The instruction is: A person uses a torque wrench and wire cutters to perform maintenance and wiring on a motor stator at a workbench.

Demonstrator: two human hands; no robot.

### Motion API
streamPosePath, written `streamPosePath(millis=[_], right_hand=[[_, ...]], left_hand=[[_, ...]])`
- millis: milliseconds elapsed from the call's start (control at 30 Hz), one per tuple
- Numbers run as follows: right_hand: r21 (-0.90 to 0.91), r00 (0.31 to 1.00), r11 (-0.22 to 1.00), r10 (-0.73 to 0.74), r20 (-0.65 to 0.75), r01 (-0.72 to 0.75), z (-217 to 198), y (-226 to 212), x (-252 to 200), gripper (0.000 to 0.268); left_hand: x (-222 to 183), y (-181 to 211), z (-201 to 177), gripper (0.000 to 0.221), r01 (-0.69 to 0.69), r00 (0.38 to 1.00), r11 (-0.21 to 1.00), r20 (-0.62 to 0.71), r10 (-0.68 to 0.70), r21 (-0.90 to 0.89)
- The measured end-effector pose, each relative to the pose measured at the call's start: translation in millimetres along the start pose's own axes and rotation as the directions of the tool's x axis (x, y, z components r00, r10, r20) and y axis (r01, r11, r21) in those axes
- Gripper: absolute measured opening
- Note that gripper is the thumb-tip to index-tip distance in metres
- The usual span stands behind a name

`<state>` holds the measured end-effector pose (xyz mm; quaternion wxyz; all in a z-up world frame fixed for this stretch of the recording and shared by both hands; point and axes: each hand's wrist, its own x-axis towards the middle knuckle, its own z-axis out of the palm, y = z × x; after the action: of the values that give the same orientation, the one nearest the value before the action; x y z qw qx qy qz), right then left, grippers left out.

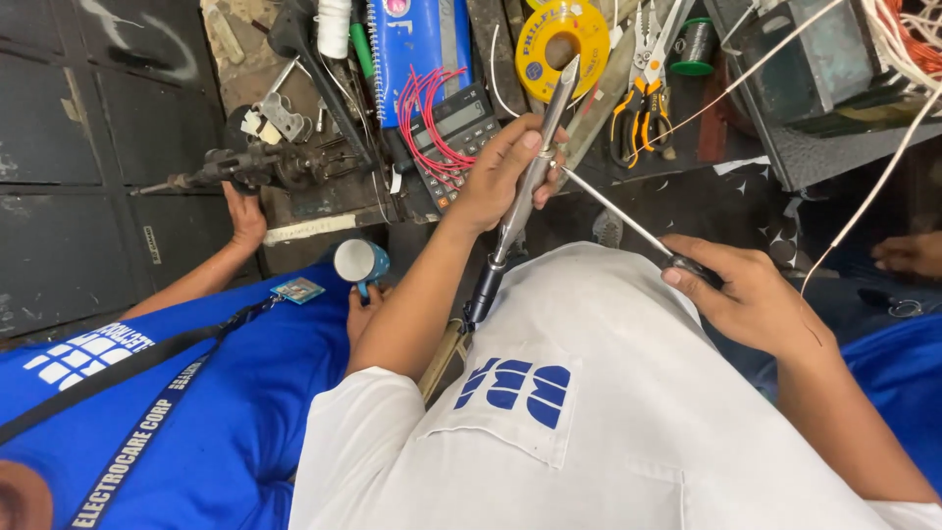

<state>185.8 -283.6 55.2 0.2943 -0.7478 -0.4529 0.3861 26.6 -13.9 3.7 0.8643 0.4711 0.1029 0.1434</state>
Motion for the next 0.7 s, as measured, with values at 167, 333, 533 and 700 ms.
streamPosePath(millis=[167, 333, 533, 700], right_hand=[[-0.02, 1.0, 1.0, 0.008, 0.014, -0.007, 0.2, -5.6, 3.0, 0.043], [-0.018, 1.0, 1.0, 0.017, 0.016, -0.016, -0.1, -11.5, 8.4, 0.044], [0.3, 0.939, 0.894, 0.289, 0.185, -0.334, -7.9, -9.0, 15.9, 0.039], [0.802, 0.862, 0.364, 0.004, 0.506, -0.473, -20.3, 12.9, 23.1, 0.045]], left_hand=[[2.4, 2.5, 0.5, 0.03, -0.018, 1.0, 0.999, 0.001, 0.018, 0.044], [3.3, 9.5, -3.7, 0.028, -0.005, 1.0, 0.998, 0.019, 0.004, 0.06], [7.8, 20.8, -2.6, 0.032, 0.045, 0.999, 0.959, -0.013, -0.043, 0.28], [11.4, 34.7, 5.2, 0.033, 0.06, 0.995, 0.907, 0.047, -0.087, 0.416]])
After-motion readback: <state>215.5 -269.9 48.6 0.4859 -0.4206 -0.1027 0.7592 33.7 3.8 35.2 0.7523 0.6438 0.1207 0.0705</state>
